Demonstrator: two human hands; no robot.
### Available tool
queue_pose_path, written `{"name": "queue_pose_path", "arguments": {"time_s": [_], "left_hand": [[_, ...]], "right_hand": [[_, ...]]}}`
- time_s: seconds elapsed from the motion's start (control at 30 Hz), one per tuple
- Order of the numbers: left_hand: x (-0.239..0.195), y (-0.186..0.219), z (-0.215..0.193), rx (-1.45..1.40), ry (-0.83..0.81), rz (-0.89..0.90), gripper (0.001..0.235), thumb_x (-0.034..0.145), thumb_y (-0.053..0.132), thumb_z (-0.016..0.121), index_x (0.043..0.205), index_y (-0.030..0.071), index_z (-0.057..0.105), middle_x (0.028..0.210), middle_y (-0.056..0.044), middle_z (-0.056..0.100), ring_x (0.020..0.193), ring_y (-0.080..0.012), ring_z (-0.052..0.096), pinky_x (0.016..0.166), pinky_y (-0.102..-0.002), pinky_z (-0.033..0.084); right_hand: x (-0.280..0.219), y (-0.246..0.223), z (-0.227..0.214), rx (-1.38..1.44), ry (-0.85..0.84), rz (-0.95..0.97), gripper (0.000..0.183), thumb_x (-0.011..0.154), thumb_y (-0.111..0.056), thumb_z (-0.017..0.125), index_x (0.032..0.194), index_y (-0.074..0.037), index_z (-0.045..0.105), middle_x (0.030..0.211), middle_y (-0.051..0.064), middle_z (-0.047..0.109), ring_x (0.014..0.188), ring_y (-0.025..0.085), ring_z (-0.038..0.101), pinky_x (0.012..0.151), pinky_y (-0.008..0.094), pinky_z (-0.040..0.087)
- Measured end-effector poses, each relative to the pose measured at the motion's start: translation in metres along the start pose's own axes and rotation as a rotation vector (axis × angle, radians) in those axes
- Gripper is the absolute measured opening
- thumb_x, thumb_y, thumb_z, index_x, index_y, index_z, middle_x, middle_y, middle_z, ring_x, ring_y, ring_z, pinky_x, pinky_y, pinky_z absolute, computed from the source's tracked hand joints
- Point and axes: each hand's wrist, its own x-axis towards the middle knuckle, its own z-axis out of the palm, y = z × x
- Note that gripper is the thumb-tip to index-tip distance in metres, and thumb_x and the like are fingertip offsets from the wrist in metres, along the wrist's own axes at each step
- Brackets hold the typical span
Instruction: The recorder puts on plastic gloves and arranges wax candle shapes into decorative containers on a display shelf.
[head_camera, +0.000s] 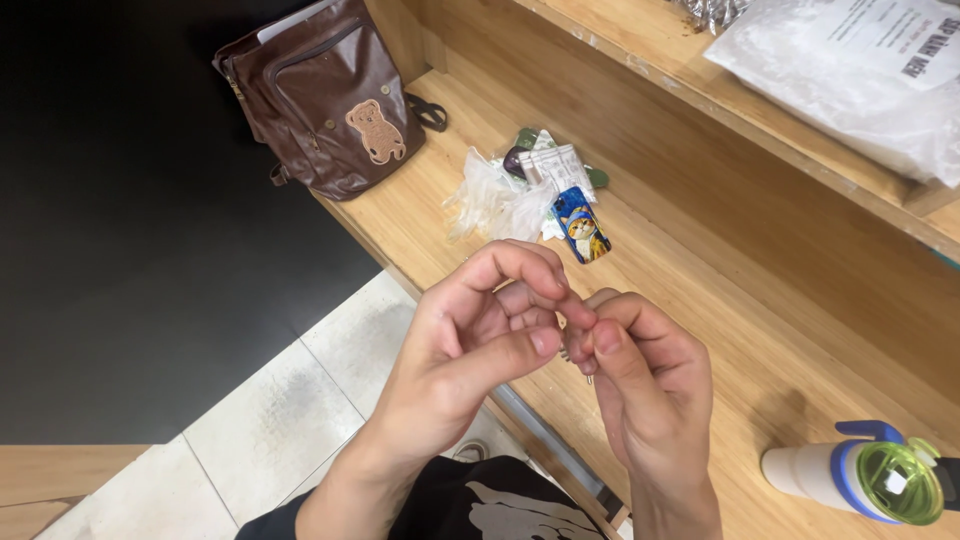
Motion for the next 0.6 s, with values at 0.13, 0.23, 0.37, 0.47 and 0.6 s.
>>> {"name": "queue_pose_path", "arguments": {"time_s": [0.13,0.23,0.37,0.47,0.6], "left_hand": [[0.002,0.002,-0.001,0.008,0.007,-0.039,0.024,0.091,-0.012,0.055,0.112,-0.001,0.055,0.119,-0.013,0.054,0.109,-0.0238,0.062,0.092,-0.034,0.053],[0.006,0.002,-0.004,-0.011,-0.041,-0.057,0.024,0.092,-0.01,0.054,0.115,-0.002,0.054,0.119,-0.014,0.052,0.107,-0.0234,0.062,0.092,-0.037,0.054],[0.009,0.003,-0.005,0.028,-0.077,-0.089,0.027,0.09,-0.01,0.053,0.115,-0.001,0.056,0.112,-0.012,0.058,0.104,-0.0225,0.064,0.09,-0.033,0.054],[0.01,0.005,-0.006,0.077,-0.09,-0.117,0.031,0.088,-0.011,0.053,0.117,-0.001,0.056,0.101,-0.012,0.063,0.1,-0.021,0.065,0.087,-0.03,0.052],[0.01,0.004,-0.005,0.113,-0.132,-0.103,0.037,0.086,-0.02,0.053,0.118,-0.001,0.054,0.106,-0.009,0.058,0.101,-0.0166,0.061,0.089,-0.029,0.055]], "right_hand": [[0.001,-0.002,-0.003,-0.031,-0.003,-0.002,0.013,0.101,-0.008,0.061,0.094,0.003,0.062,0.093,0.012,0.061,0.085,0.016,0.052,0.08,0.029,0.044],[0.002,-0.004,-0.005,-0.071,0.019,0.004,0.014,0.101,-0.009,0.061,0.093,0.003,0.064,0.094,0.011,0.063,0.084,0.015,0.053,0.076,0.027,0.043],[0.001,-0.005,-0.01,-0.099,0.013,0.001,0.013,0.1,-0.008,0.06,0.093,0.003,0.063,0.09,0.01,0.062,0.084,0.015,0.052,0.076,0.027,0.043],[0.002,-0.008,-0.012,-0.114,-0.009,0.012,0.015,0.1,-0.01,0.061,0.092,0.003,0.063,0.088,0.01,0.061,0.082,0.015,0.052,0.076,0.027,0.043],[0.003,-0.011,-0.015,-0.139,-0.03,0.045,0.019,0.098,-0.013,0.065,0.091,0.004,0.065,0.086,0.01,0.062,0.083,0.016,0.053,0.078,0.028,0.043]]}}
